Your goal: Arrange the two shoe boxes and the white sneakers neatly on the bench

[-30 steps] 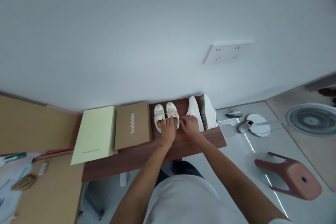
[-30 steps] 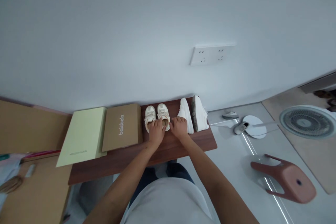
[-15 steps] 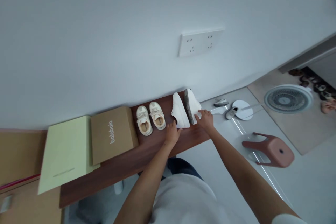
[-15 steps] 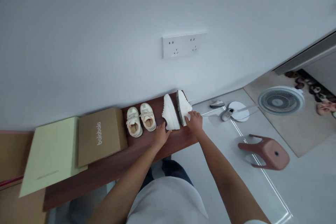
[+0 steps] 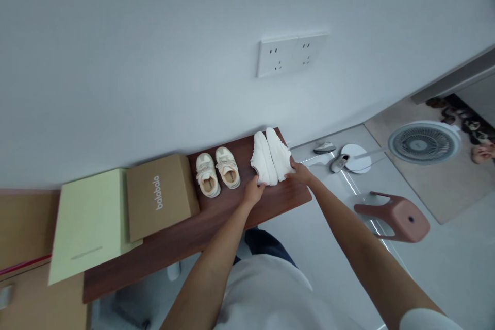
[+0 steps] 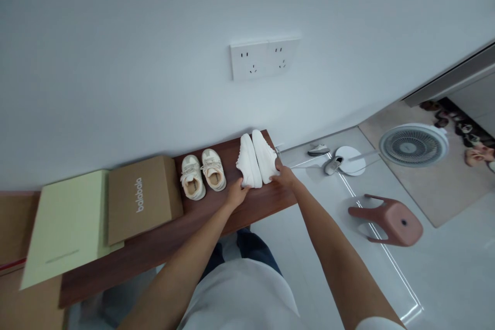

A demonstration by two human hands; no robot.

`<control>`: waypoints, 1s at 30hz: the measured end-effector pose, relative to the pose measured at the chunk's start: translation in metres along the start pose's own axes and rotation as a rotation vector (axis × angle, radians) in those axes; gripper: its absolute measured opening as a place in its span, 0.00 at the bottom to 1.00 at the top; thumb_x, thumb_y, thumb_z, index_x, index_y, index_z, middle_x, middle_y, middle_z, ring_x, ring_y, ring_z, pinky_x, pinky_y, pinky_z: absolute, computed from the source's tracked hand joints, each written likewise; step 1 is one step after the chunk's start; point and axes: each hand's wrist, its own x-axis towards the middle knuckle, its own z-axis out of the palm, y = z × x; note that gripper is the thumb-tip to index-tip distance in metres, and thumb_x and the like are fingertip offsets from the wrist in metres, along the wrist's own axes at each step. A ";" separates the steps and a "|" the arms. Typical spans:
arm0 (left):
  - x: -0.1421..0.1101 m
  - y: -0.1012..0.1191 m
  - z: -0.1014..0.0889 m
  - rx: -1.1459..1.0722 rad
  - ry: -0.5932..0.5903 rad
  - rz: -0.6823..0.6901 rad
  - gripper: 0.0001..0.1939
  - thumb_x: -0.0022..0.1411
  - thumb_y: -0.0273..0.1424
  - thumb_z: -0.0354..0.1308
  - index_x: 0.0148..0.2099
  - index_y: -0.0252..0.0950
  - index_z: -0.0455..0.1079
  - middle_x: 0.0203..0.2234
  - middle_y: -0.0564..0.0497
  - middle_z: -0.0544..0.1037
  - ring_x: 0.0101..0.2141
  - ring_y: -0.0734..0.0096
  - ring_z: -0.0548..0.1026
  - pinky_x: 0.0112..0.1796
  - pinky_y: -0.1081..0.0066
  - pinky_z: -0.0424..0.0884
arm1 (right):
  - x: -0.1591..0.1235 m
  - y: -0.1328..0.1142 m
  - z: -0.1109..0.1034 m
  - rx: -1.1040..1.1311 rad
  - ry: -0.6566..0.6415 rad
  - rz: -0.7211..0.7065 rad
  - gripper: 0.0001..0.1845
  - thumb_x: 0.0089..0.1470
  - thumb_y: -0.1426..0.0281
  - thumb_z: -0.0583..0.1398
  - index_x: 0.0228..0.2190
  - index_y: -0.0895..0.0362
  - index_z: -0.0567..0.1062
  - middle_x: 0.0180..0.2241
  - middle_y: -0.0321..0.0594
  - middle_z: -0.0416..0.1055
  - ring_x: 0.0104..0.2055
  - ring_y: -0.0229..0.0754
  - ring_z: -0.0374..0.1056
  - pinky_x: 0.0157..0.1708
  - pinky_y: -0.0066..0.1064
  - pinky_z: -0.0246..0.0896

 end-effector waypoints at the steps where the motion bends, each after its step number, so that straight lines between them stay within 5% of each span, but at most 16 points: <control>1: -0.001 0.003 -0.003 0.019 0.003 0.014 0.11 0.64 0.30 0.60 0.48 0.34 0.71 0.36 0.47 0.79 0.38 0.63 0.76 0.41 0.69 0.67 | -0.001 -0.003 -0.002 -0.027 0.006 -0.023 0.21 0.49 0.65 0.68 0.45 0.58 0.77 0.41 0.43 0.79 0.45 0.51 0.74 0.44 0.35 0.65; 7: -0.006 0.035 -0.018 0.206 -0.006 0.211 0.14 0.68 0.30 0.55 0.55 0.35 0.68 0.45 0.42 0.79 0.48 0.58 0.76 0.47 0.66 0.68 | -0.016 -0.019 -0.009 -0.283 0.118 -0.090 0.15 0.58 0.64 0.64 0.46 0.56 0.76 0.43 0.44 0.79 0.46 0.49 0.73 0.42 0.32 0.62; 14: -0.006 0.067 -0.016 0.460 -0.090 0.233 0.15 0.68 0.23 0.50 0.55 0.36 0.67 0.45 0.39 0.78 0.52 0.54 0.74 0.49 0.61 0.70 | -0.026 -0.041 0.001 -0.540 0.078 -0.063 0.10 0.64 0.67 0.59 0.46 0.54 0.74 0.48 0.47 0.76 0.48 0.48 0.73 0.39 0.32 0.61; 30: 0.000 0.053 0.005 0.517 -0.077 0.157 0.17 0.70 0.20 0.43 0.54 0.33 0.68 0.42 0.37 0.78 0.52 0.53 0.74 0.49 0.60 0.72 | -0.013 -0.048 0.041 -0.620 0.068 -0.076 0.09 0.66 0.71 0.53 0.44 0.58 0.72 0.45 0.50 0.76 0.48 0.47 0.72 0.44 0.33 0.63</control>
